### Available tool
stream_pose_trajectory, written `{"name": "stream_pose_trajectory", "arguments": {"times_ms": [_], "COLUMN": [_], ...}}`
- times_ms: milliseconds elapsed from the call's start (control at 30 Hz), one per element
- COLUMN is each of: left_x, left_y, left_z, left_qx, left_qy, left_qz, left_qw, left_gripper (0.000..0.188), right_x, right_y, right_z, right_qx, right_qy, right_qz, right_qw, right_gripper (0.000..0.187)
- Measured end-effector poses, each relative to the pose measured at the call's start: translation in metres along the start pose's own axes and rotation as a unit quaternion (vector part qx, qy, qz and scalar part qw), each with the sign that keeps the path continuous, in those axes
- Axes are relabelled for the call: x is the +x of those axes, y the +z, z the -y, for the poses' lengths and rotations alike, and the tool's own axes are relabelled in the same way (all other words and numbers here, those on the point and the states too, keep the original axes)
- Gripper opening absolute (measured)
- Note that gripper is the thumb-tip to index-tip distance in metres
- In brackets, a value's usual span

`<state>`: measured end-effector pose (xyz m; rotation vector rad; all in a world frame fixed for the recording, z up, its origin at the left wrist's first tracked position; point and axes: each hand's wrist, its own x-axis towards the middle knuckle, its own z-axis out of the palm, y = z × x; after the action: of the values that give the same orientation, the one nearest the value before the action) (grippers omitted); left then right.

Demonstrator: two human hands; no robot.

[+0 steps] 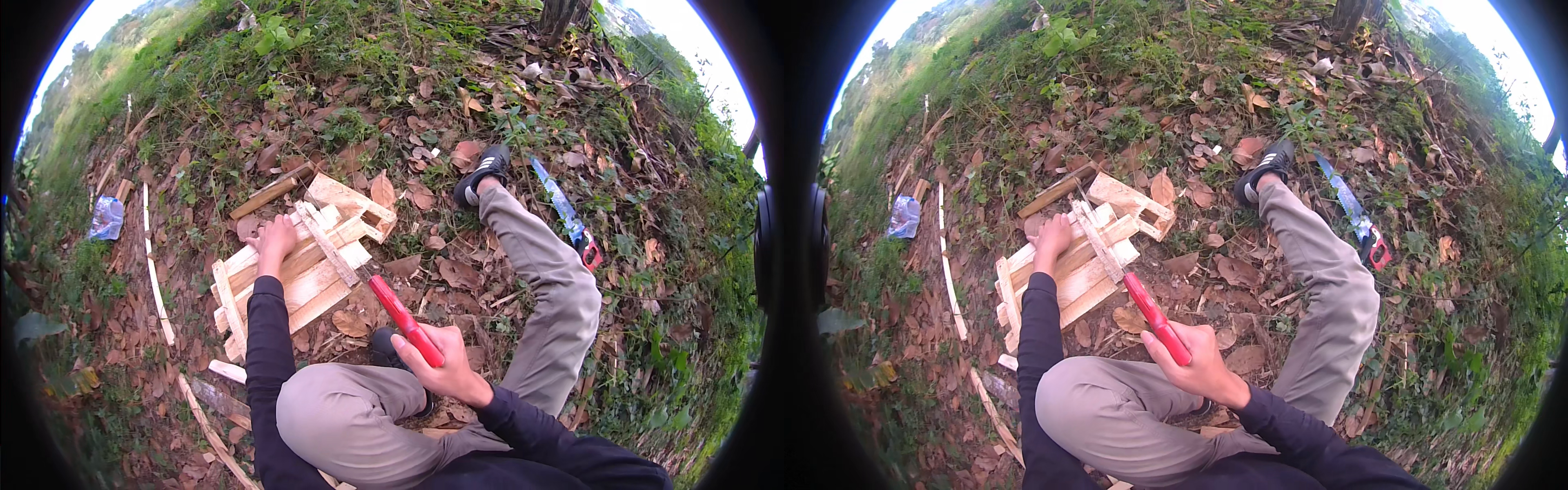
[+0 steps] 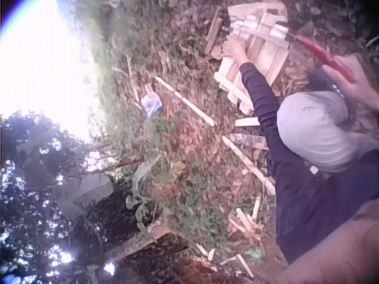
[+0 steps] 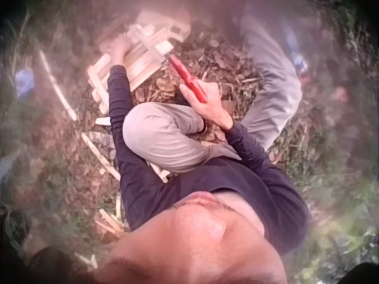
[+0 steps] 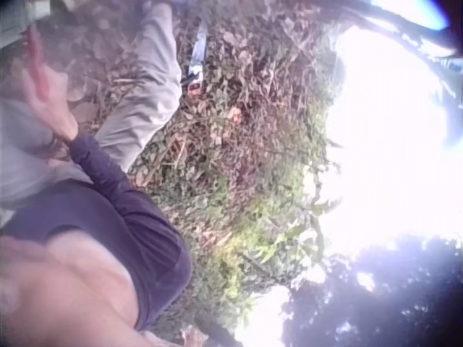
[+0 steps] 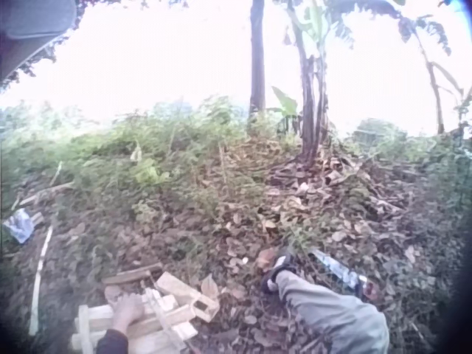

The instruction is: The person assembles a small wooden crate outdoors. They use a red hand saw to cut wooden slats to size, then use a hammer to nail the pieces together into a rectangular frame. The person occasionally lifts and rotates the crate to access different sides.

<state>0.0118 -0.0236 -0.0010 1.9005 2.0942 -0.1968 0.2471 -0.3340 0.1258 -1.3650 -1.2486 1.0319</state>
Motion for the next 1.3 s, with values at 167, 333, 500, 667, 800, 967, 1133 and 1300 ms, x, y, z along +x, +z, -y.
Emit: {"name": "stream_pose_trajectory", "arguments": {"times_ms": [167,333,500,667,800,967,1133,1300], "left_x": [-0.009,-0.009,-0.008,-0.005,-0.002,-0.006,-0.002,0.004], "left_y": [0.007,0.008,0.01,0.011,0.015,0.009,0.011,0.009], "left_z": [-0.006,-0.001,0.005,0.006,0.007,0.007,0.004,0.008], "left_qx": [0.006,-0.005,-0.03,-0.026,-0.022,-0.022,-0.011,-0.012], "left_qy": [0.015,0.071,0.065,0.062,0.057,0.061,0.038,0.056], "left_qz": [-0.056,-0.084,-0.087,-0.08,-0.068,-0.068,-0.058,-0.037], "left_qw": [0.998,0.994,0.994,0.994,0.996,0.996,0.998,0.998], "left_gripper": [0.051,0.048,0.049,0.05,0.049,0.051,0.051,0.05], "right_x": [-0.008,-0.013,0.002,0.001,0.017,-0.005,0.005,-0.022], "right_y": [0.005,0.004,0.011,0.014,0.02,0.005,0.013,0.001], "right_z": [-0.011,-0.01,-0.004,0.008,0.0,0.007,0.004,0.014], "right_qx": [-0.013,-0.001,-0.007,-0.013,-0.033,-0.048,-0.051,-0.028], "right_qy": [0.015,0.057,0.061,0.054,0.04,0.042,0.007,0.014], "right_qz": [-0.02,-0.029,-0.04,-0.029,-0.033,-0.015,-0.032,0.01], "right_qw": [1.0,0.998,0.997,0.998,0.998,0.998,0.998,0.999], "right_gripper": [0.023,0.024,0.029,0.03,0.03,0.027,0.025,0.015]}}
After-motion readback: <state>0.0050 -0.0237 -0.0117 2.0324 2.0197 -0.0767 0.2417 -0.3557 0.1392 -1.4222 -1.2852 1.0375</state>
